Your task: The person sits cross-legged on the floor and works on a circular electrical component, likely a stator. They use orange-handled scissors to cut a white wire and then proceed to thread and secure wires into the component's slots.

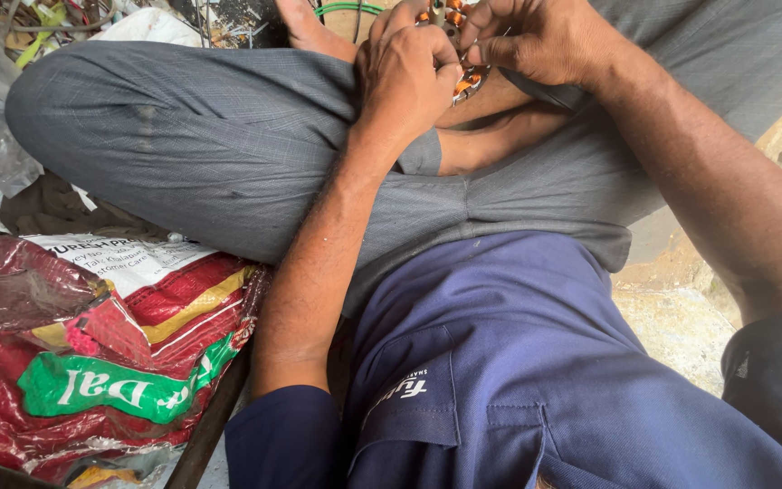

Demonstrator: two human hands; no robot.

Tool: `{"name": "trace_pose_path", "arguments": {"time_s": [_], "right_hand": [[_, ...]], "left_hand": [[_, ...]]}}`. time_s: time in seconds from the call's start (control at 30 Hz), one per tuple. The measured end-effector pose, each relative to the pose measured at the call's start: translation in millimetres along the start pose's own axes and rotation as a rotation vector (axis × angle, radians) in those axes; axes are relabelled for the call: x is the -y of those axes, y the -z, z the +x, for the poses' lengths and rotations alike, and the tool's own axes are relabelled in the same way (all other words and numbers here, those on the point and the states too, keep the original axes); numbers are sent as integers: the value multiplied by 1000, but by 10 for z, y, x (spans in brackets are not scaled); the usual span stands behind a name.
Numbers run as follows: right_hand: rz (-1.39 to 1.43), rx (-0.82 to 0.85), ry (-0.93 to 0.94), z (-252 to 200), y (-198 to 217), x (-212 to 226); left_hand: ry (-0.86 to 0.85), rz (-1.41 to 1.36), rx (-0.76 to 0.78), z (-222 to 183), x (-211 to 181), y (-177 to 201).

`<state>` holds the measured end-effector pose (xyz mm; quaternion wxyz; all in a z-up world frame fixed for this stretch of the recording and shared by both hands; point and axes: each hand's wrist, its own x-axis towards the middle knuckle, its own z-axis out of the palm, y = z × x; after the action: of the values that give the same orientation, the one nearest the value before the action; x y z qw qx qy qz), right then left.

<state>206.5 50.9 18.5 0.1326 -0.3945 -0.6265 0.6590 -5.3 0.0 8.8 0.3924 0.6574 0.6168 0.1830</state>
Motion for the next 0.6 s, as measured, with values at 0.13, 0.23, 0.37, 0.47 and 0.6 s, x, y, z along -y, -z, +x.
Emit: {"name": "trace_pose_path", "arguments": {"time_s": [0.13,0.23,0.37,0.47,0.6], "right_hand": [[7,-6,26,-33,-19,1],[-196,-65,79,-36,-48,11],[-351,-43,76,-22,-59,51],[-381,-53,155,-15,-65,88],[-424,-78,191,0,-119,70]], "left_hand": [[-37,-13,-35,10,65,-50],[-125,-5,-74,-3,171,-39],[-85,15,-62,2,184,-84],[-95,17,-93,34,145,-84],[-90,-36,-81,36,177,-25]]}}
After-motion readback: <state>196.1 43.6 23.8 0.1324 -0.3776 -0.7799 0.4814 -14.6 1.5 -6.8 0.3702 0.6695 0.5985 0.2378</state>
